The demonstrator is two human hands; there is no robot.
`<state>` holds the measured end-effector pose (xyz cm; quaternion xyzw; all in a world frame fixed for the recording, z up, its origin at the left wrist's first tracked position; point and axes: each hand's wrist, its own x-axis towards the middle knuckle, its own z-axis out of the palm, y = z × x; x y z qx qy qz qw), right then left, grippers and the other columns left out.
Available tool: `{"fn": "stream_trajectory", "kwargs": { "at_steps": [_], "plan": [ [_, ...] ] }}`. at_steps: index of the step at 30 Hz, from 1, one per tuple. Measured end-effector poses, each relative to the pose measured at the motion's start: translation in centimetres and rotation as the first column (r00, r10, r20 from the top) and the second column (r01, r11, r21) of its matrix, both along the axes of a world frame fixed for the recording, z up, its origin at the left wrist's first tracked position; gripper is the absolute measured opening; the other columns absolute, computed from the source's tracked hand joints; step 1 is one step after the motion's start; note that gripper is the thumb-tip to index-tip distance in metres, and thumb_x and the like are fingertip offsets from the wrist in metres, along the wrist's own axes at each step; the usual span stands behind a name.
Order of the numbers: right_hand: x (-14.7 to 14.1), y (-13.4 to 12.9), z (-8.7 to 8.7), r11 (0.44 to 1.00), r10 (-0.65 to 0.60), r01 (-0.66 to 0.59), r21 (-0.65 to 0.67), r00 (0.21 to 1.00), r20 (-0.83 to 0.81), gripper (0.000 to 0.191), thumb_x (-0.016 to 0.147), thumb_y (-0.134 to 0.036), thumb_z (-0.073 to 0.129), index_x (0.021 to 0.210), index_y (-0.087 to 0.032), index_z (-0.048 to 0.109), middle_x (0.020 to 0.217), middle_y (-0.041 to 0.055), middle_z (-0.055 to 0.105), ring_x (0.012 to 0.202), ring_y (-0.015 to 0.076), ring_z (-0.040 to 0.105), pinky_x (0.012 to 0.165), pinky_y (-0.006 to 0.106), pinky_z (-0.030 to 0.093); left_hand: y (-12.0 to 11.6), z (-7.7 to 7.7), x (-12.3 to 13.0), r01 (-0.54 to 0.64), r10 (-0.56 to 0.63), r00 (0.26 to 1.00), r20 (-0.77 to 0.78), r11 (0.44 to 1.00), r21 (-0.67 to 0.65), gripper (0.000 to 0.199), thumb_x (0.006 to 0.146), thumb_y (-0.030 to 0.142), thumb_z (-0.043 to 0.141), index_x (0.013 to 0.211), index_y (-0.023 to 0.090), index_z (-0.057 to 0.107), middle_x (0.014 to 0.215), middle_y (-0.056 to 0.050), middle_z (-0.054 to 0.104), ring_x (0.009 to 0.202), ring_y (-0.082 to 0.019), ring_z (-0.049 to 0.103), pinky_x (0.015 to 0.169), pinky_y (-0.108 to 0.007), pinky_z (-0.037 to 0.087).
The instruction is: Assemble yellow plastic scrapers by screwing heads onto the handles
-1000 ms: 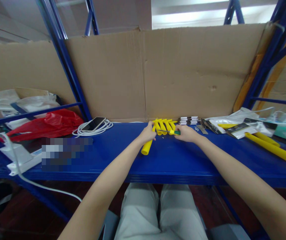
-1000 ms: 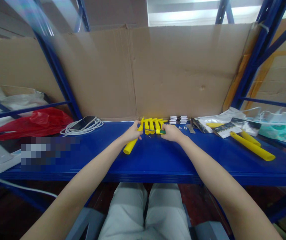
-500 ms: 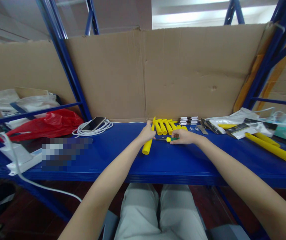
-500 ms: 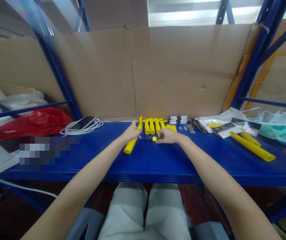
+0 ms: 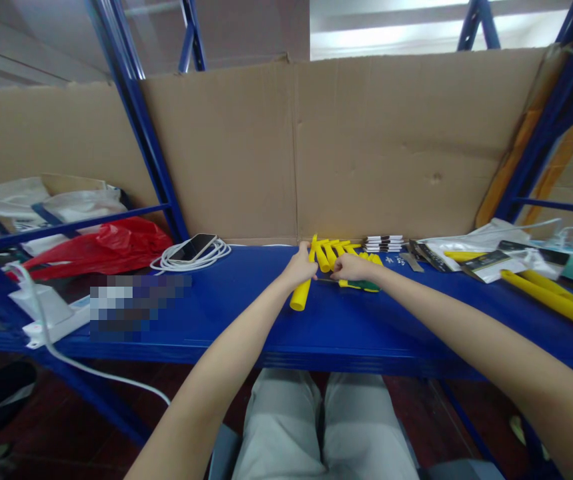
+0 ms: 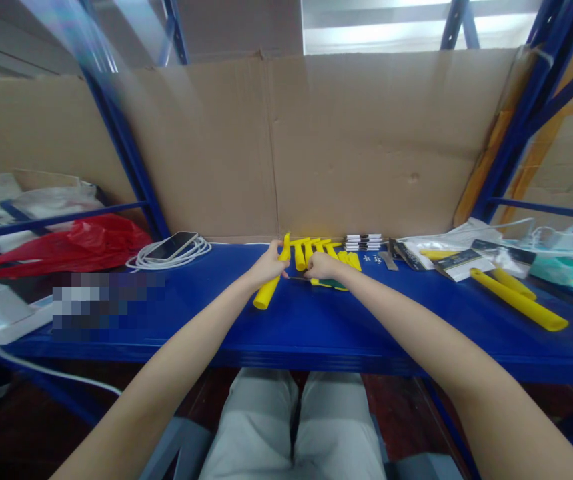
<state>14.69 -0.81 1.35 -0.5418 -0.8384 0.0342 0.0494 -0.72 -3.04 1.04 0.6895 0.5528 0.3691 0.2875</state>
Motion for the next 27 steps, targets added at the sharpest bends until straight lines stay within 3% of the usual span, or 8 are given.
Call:
{"fn": "stream_trajectory", "kwargs": {
  "at_steps": [7,16,23,27],
  "plan": [
    [-1.4,0.5,1.2,0.993,-0.036,0.047,-0.107,0.994,0.107,0.021,0.065,-0.017,0.058,0.080,-0.012,0.071,0.077,0.0067,0.068,0.068,0.0164,0.059,0.053,0.022,0.039,-0.2,0.2,0.0,0.000,0.000,1.000,0.020,1.000,-0.011,0.052,0.071,0.002,0.048,0.120,0.015,0.034,0.085,-0.008,0.066,0.045,-0.009,0.055,0.044,-0.017,0.041],
    [-1.1,0.9,1.2,0.988,-0.016,0.027,-0.149,0.997,0.074,0.014,0.063,-0.021,0.058,0.068,-0.012,0.067,0.064,0.0035,0.061,0.058,0.0138,0.054,0.047,0.021,0.036,0.1,0.0,0.1,-0.004,0.004,1.000,0.028,1.000,-0.005,0.053,0.071,0.004,0.049,0.120,0.015,0.033,0.089,-0.009,0.066,0.046,-0.009,0.056,0.044,-0.017,0.041],
    [-0.1,1.0,0.9,0.984,-0.031,0.010,-0.176,0.992,-0.118,0.006,0.061,-0.018,0.057,0.059,-0.015,0.062,0.054,-0.0003,0.057,0.054,0.0118,0.053,0.049,0.020,0.038,-0.1,0.1,0.0,-0.007,0.007,0.999,0.033,1.000,0.003,0.052,0.072,0.005,0.048,0.121,0.015,0.033,0.090,-0.009,0.066,0.043,-0.007,0.054,0.043,-0.016,0.039],
    [3.6,2.1,1.2,0.993,-0.107,0.088,-0.082,0.955,-0.277,0.010,0.063,-0.018,0.054,0.056,-0.015,0.059,0.050,-0.0008,0.056,0.051,0.0106,0.053,0.047,0.018,0.037,-0.3,0.3,0.0,-0.021,0.021,0.998,0.059,1.000,-0.006,0.052,0.073,0.005,0.049,0.121,0.017,0.033,0.087,-0.006,0.066,0.044,-0.007,0.054,0.045,-0.017,0.041]
  ]
}}
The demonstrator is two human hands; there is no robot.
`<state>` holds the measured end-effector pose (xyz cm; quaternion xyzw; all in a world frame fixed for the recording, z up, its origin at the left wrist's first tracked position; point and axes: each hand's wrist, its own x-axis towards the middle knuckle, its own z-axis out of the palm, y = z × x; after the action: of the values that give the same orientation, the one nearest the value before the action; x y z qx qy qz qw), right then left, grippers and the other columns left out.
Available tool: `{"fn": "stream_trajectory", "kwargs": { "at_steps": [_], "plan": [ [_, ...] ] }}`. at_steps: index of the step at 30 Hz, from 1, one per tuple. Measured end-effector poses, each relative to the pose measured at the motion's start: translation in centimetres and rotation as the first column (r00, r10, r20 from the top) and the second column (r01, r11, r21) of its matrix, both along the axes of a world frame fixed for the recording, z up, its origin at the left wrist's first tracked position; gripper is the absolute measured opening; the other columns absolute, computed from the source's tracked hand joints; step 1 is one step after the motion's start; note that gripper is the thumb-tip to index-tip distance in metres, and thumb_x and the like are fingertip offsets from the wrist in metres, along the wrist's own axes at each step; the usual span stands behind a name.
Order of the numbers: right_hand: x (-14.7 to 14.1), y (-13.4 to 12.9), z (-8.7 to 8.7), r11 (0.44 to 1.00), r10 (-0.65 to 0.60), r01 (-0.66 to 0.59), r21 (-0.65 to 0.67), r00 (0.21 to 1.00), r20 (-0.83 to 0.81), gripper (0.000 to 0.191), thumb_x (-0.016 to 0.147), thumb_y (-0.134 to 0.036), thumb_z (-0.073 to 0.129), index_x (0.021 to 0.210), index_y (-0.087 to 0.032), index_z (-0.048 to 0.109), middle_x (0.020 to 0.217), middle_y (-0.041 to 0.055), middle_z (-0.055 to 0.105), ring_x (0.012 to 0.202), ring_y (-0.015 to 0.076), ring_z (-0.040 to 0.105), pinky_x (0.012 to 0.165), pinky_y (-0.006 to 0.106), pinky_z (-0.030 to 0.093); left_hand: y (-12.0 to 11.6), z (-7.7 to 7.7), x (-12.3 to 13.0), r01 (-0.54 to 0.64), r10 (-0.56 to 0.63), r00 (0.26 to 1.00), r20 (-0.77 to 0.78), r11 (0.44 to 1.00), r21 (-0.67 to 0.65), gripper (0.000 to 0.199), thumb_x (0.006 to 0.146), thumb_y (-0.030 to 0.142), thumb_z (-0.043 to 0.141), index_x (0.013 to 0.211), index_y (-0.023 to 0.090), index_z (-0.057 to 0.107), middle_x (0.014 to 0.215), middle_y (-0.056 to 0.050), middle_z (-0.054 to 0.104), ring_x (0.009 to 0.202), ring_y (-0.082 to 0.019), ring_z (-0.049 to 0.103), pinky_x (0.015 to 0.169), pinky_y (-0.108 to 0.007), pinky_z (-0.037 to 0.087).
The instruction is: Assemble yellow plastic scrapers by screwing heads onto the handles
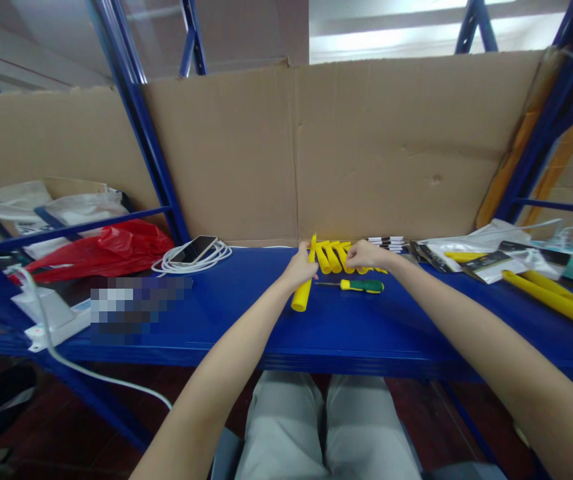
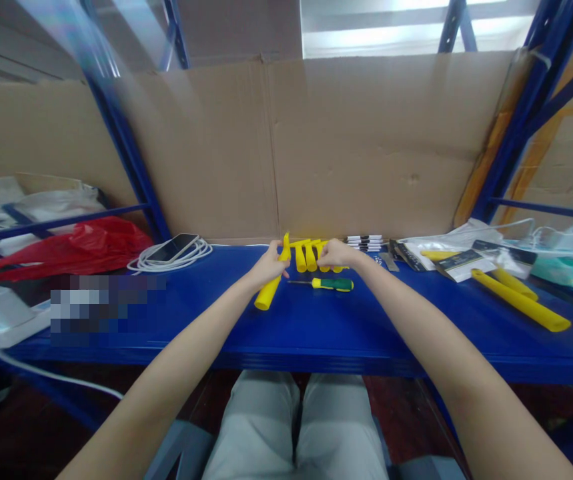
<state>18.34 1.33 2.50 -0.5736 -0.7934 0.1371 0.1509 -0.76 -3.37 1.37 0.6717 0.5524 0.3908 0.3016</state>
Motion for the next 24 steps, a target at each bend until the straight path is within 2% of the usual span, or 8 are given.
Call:
{"fn": "stream_trajectory", "kwargs": {
  "at_steps": [4,7,9,13,16,19,21,24],
  "plan": [
    [6.4,1.1,-0.4,0.954,-0.243,0.218,0.207,0.964,0.105,0.010,0.062,-0.022,0.059,0.054,-0.016,0.060,0.053,0.0013,0.060,0.054,0.0126,0.055,0.047,0.019,0.036,-0.5,0.5,0.5,0.022,-0.019,0.993,0.115,0.999,-0.024,0.048,0.077,0.008,0.049,0.121,0.018,0.032,0.082,-0.004,0.064,0.044,-0.007,0.053,0.044,-0.017,0.040],
    [10.3,1.4,-1.1,0.915,-0.377,0.327,0.238,0.901,0.213,0.013,0.063,-0.025,0.059,0.052,-0.017,0.060,0.050,0.0028,0.059,0.054,0.0146,0.056,0.047,0.021,0.037,-0.8,1.0,1.4,0.074,-0.048,0.966,0.255,0.993,-0.094,0.047,0.080,0.009,0.048,0.122,0.019,0.029,0.078,-0.003,0.062,0.043,-0.007,0.052,0.042,-0.017,0.039],
    [11.7,1.2,-1.6,0.918,-0.385,0.338,0.206,0.885,0.263,0.016,0.064,-0.025,0.057,0.050,-0.017,0.059,0.049,0.0031,0.058,0.054,0.0155,0.057,0.049,0.022,0.038,-0.8,1.3,2.4,0.120,-0.070,0.944,0.323,0.983,-0.138,0.048,0.080,0.008,0.048,0.122,0.019,0.027,0.078,-0.003,0.060,0.043,-0.007,0.052,0.041,-0.017,0.038],
    [11.9,0.8,-2.1,0.929,-0.370,0.342,0.144,0.888,0.274,0.014,0.065,-0.024,0.057,0.053,-0.018,0.061,0.052,0.0045,0.060,0.056,0.0165,0.058,0.052,0.023,0.040,-0.6,1.9,4.7,0.225,-0.154,0.934,0.321,0.954,-0.198,0.049,0.080,0.005,0.046,0.123,0.019,0.027,0.079,-0.004,0.059,0.042,-0.007,0.052,0.040,-0.017,0.038],
    [11.5,0.8,-2.3,0.917,-0.399,0.374,0.142,0.876,0.270,0.010,0.065,-0.022,0.058,0.057,-0.017,0.063,0.055,0.0063,0.062,0.057,0.0174,0.058,0.053,0.024,0.041,-0.4,2.3,6.9,0.220,-0.153,0.946,0.285,0.950,-0.221,0.050,0.079,0.004,0.045,0.123,0.019,0.027,0.086,-0.005,0.058,0.042,-0.006,0.052,0.041,-0.018,0.040],
    [11.7,0.9,-2.5,0.899,-0.433,0.406,0.162,0.879,0.199,0.009,0.065,-0.021,0.058,0.065,-0.016,0.066,0.061,0.0075,0.064,0.062,0.0180,0.060,0.055,0.024,0.041,-0.2,2.4,9.4,0.229,-0.151,0.936,0.317,0.947,-0.226,0.051,0.078,0.003,0.045,0.123,0.018,0.027,0.092,-0.007,0.056,0.042,-0.005,0.053,0.042,-0.019,0.042],
    [12.1,0.9,-2.5,0.859,-0.490,0.459,0.225,0.866,0.104,0.014,0.069,-0.024,0.057,0.073,-0.016,0.068,0.070,0.0090,0.068,0.069,0.0192,0.061,0.059,0.024,0.041,0.1,2.4,11.1,0.270,-0.173,0.914,0.368,0.935,-0.231,0.050,0.078,0.002,0.045,0.123,0.016,0.028,0.091,-0.007,0.056,0.042,-0.006,0.054,0.041,-0.019,0.042],
    [12.7,0.7,-2.0,0.748,-0.584,0.576,0.330,0.807,-0.085,0.024,0.074,-0.028,0.050,0.082,-0.015,0.069,0.085,0.0122,0.069,0.079,0.0215,0.062,0.064,0.026,0.042,0.8,1.9,13.4,0.327,-0.196,0.880,0.432,0.910,-0.254,0.047,0.077,0.001,0.046,0.120,0.013,0.033,0.084,-0.005,0.055,0.042,-0.008,0.055,0.040,-0.018,0.042]
  ]
}}
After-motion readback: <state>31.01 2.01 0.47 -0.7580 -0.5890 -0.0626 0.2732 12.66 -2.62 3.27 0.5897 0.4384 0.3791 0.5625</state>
